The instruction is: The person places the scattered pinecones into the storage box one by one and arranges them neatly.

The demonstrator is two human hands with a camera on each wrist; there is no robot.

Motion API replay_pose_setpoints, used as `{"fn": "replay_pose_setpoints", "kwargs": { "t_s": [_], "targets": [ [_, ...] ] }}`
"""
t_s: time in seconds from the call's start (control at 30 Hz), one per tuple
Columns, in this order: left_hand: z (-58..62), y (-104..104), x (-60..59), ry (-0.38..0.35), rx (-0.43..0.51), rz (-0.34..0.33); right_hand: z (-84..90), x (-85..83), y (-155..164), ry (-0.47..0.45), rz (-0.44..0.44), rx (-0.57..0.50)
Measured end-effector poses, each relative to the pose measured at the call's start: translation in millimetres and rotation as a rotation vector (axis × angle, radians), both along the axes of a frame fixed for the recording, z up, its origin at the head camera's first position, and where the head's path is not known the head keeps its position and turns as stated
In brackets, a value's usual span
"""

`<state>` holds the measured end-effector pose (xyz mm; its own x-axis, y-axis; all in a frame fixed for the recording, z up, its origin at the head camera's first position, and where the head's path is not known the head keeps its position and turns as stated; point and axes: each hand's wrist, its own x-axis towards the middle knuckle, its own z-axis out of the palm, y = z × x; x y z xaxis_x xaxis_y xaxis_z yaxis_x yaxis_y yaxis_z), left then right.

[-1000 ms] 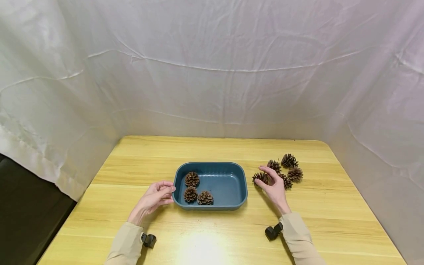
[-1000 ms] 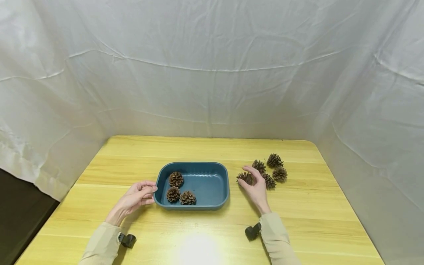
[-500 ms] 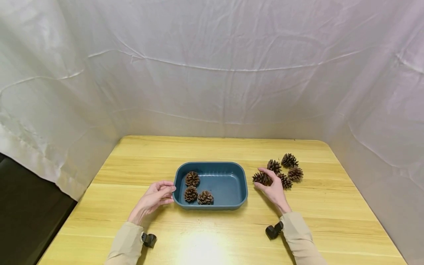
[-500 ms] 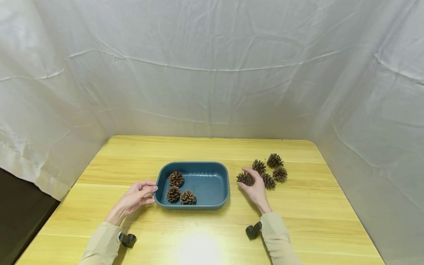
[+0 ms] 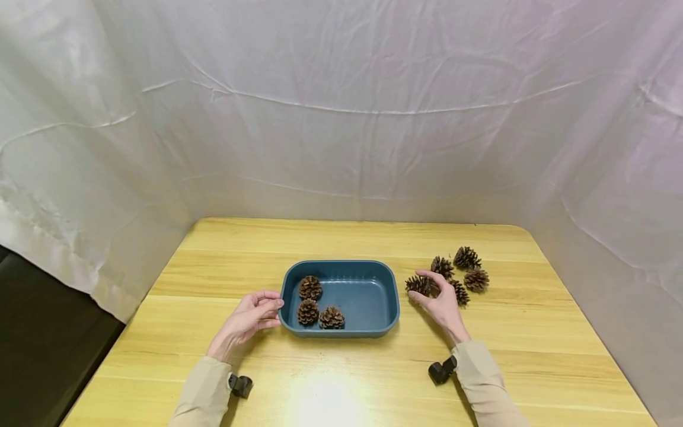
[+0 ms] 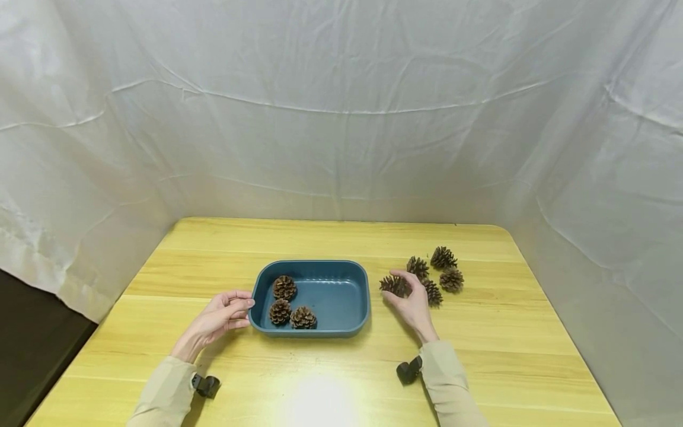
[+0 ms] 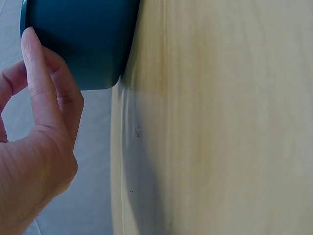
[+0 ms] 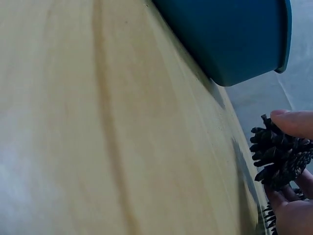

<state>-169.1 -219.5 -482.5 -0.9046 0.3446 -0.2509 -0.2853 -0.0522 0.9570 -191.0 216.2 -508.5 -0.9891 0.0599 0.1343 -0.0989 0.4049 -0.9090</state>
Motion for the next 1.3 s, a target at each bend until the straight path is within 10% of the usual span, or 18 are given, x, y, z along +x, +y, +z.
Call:
{"fn": "replay_pose_setpoints", "kwargs": {
  "t_s": [0.63, 1.3],
  "targets": [
    [-2.9, -2, -0.4, 0.026, 0.024, -0.021, 4.0, -3.0, -4, -0.043, -0.042, -0.179],
    [2.1, 0, 0.9, 0.003, 0.004, -0.009, 19.9, -6.6, -5, -0.007, 0.061, -0.119]
  ]
}}
